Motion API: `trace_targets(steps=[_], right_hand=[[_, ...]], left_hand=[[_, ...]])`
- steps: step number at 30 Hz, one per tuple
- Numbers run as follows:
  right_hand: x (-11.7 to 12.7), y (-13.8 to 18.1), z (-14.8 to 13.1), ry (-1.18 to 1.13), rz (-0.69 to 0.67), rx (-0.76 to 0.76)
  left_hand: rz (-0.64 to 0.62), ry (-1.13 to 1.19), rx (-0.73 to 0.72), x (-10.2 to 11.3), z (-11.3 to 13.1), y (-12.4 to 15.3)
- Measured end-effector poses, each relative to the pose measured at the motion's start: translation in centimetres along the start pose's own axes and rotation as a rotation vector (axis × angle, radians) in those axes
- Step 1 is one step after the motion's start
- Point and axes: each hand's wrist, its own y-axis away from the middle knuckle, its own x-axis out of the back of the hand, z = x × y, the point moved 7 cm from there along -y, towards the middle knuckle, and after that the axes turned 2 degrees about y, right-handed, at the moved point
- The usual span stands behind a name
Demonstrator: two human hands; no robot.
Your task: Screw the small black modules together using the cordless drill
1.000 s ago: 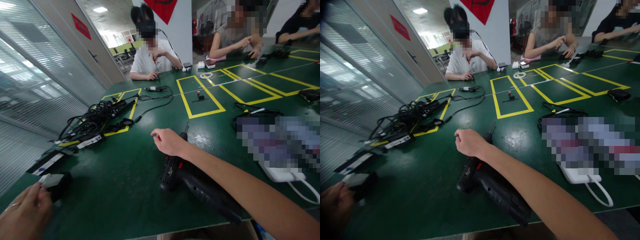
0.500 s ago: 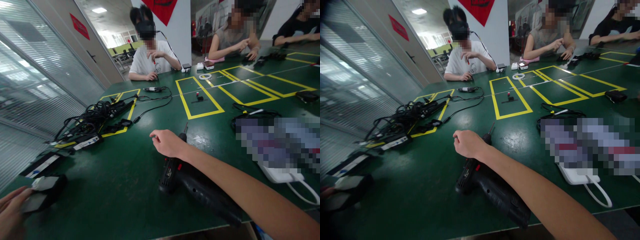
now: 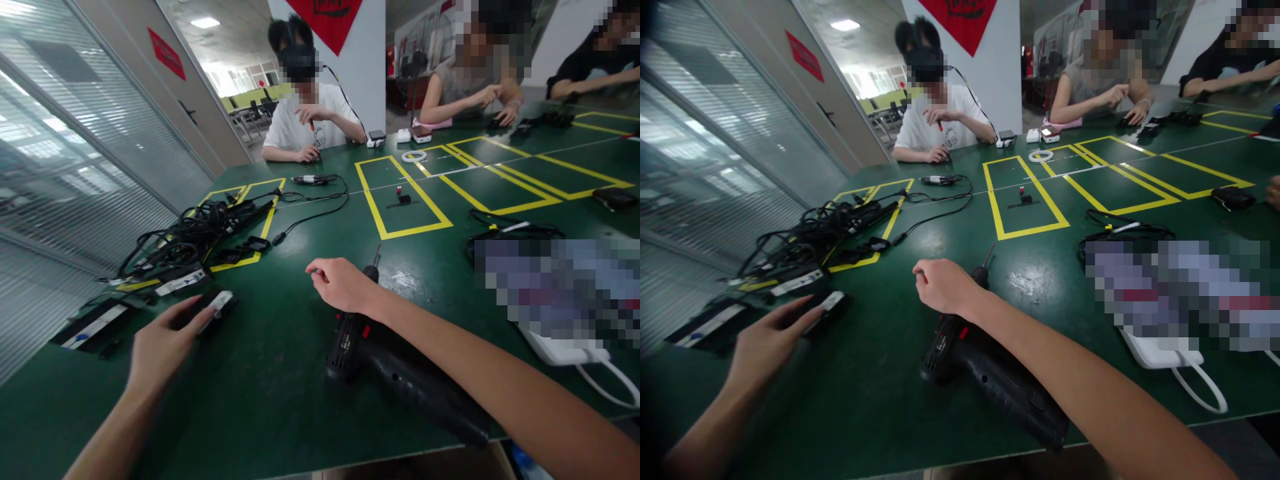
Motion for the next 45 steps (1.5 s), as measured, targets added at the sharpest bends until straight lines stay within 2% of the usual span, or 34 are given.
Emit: trace_targets(steps=[2,5,8,11,14,18,22,24,27,29,32,35,37,38,39,41,42,44,45], right_hand=[[-0.1,-0.1,0.0,0.025,-0.002,0.000],[-0.4,-0.4,0.0,0.061,-0.006,-0.005],[-0.1,-0.4,-0.5,0.087,-0.011,-0.004],[1.3,0.9,-2.4,0.246,-0.030,0.022],[2.9,3.9,-4.6,0.513,-0.060,-0.013],[4.7,10.0,-5.1,0.779,-0.028,-0.365],[3.2,14.4,-5.1,0.747,-0.067,-0.460],[2.4,15.2,-4.6,0.762,-0.094,-0.513],[1.8,15.6,-3.8,0.817,-0.126,-0.548],[1.8,15.7,-3.4,0.782,-0.103,-0.523],[2.5,16.4,-2.9,0.643,0.018,-0.463],[3.9,16.8,-2.7,0.523,0.161,-0.465],[5.3,16.4,-3.0,0.464,0.272,-0.477],[5.9,15.8,-3.4,0.435,0.315,-0.468],[6.5,15.2,-3.8,0.419,0.353,-0.455],[7.1,13.7,-4.8,0.404,0.402,-0.416],[7.1,12.9,-5.3,0.393,0.412,-0.399],[6.5,11.8,-6.4,0.362,0.404,-0.367],[5.9,11.3,-7.2,0.347,0.382,-0.328]], left_hand=[[-0.079,0.054,-0.168,-3.2,2.9,-1.7],[-0.211,0.177,-0.469,-7.7,9.0,-3.2],[-0.298,0.271,-0.670,-11.3,14.9,-4.2],[-0.372,0.354,-0.786,-14.3,19.8,-4.8],[-0.460,0.375,-0.837,-16.6,23.3,-4.9],[-0.586,0.397,-0.883,-18.1,25.6,-4.2],[-0.613,0.423,-0.860,-18.3,26.2,-3.8],[-0.617,0.489,-0.814,-18.4,26.1,-3.9],[-0.586,0.642,-0.672,-18.3,25.0,-4.5],[-0.488,0.721,-0.555,-17.8,23.3,-5.0],[-0.303,0.733,-0.382,-16.4,19.2,-4.9],[-0.285,0.617,-0.250,-14.9,15.8,-3.0],[-0.400,0.583,-0.310,-13.6,16.0,-0.6],[-0.509,0.606,-0.385,-13.0,17.0,1.0],[-0.663,0.662,-0.465,-12.3,18.2,3.0],[-1.052,0.793,-0.542,-11.3,20.8,7.7],[-1.172,0.893,-0.552,-10.4,21.8,9.6],[-1.296,1.150,-0.504,-8.9,23.4,12.4],[-1.281,1.287,-0.441,-8.4,23.7,13.1]])
